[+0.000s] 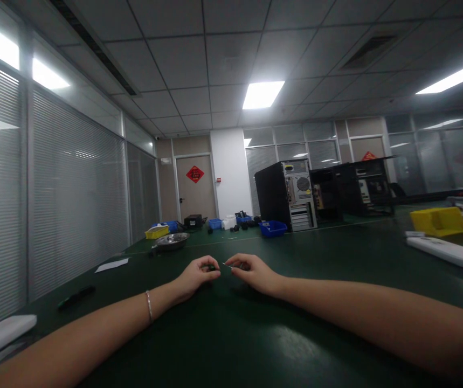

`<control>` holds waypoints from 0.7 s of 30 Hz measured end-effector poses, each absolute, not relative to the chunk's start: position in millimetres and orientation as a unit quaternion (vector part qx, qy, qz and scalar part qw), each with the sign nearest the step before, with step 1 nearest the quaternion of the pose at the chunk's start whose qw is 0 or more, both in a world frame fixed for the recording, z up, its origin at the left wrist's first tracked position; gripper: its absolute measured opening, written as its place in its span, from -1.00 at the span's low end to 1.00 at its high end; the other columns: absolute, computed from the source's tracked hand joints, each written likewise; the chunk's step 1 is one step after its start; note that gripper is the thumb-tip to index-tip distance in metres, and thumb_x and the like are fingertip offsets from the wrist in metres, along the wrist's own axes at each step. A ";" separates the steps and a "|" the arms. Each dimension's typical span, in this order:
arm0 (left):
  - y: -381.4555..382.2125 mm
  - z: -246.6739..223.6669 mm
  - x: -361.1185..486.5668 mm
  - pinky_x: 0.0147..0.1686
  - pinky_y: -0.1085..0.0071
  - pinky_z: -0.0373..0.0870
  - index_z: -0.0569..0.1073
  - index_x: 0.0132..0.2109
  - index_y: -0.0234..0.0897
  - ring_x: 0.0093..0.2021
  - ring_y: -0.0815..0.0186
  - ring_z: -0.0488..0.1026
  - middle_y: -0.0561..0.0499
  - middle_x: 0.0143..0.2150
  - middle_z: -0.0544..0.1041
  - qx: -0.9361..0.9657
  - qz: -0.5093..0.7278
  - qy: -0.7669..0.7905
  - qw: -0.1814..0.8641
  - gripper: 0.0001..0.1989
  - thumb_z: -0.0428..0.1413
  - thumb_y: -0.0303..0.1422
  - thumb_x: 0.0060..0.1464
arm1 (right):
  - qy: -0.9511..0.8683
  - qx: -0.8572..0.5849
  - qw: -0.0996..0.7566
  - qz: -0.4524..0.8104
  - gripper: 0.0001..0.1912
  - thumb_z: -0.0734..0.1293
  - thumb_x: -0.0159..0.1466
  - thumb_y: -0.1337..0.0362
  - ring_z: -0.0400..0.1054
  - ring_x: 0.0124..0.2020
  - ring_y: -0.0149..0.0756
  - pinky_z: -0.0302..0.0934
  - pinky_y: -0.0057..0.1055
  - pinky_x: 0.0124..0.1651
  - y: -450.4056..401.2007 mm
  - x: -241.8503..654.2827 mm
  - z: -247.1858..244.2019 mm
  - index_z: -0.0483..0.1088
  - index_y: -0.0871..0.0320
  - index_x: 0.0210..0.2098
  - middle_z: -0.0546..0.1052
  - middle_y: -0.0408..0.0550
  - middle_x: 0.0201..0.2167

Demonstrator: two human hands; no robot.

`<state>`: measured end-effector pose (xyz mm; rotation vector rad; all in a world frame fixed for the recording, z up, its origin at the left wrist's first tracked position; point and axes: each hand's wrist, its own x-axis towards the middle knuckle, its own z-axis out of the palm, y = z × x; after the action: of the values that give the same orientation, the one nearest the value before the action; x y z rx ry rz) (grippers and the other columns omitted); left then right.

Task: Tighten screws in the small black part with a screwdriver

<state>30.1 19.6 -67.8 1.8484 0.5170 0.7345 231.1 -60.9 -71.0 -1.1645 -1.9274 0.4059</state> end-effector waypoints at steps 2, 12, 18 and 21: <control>19.7 -68.2 30.3 -0.37 0.45 0.25 0.39 -0.19 -0.30 -0.39 0.41 0.34 0.03 -0.32 0.41 0.768 0.311 0.203 0.522 -0.67 0.21 -0.31 -0.15 | -0.768 -0.461 0.414 0.163 -0.67 0.24 0.19 0.17 0.31 -0.36 -0.33 0.20 -0.44 -0.33 -61.1 230.8 -70.8 0.36 0.17 -0.09 0.46 -0.06 -0.28; 23.2 -68.0 32.2 -0.15 0.33 0.31 0.41 -0.12 -0.37 -0.24 0.30 0.43 -0.14 -0.15 0.45 0.713 0.323 0.208 0.586 -0.67 0.17 -0.41 -0.10 | -0.765 -0.467 0.419 0.146 -0.69 0.24 0.19 0.21 0.33 -0.34 -0.31 0.21 -0.41 -0.30 -62.5 229.5 -69.9 0.38 0.18 -0.10 0.48 -0.04 -0.29; 23.2 -68.5 31.4 -0.18 0.35 0.33 0.43 -0.12 -0.38 -0.26 0.29 0.45 -0.12 -0.23 0.49 0.715 0.336 0.212 0.575 -0.63 0.22 -0.36 -0.14 | -0.766 -0.472 0.420 0.116 -0.70 0.25 0.17 0.23 0.34 -0.26 -0.27 0.21 -0.35 -0.19 -59.0 230.9 -72.9 0.41 0.18 -0.13 0.49 -0.02 -0.25; 22.5 -68.2 30.4 -0.22 0.34 0.34 0.43 -0.10 -0.38 -0.26 0.27 0.46 -0.12 -0.24 0.49 0.730 0.334 0.212 0.558 -0.59 0.22 -0.30 -0.14 | -0.771 -0.470 0.414 0.118 -0.70 0.25 0.16 0.25 0.34 -0.27 -0.27 0.21 -0.36 -0.19 -61.1 230.3 -71.3 0.42 0.17 -0.12 0.50 -0.03 -0.25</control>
<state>30.4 22.5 -68.2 1.7214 0.5012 0.7887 230.3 -61.1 -71.3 -1.1800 -1.9370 0.2968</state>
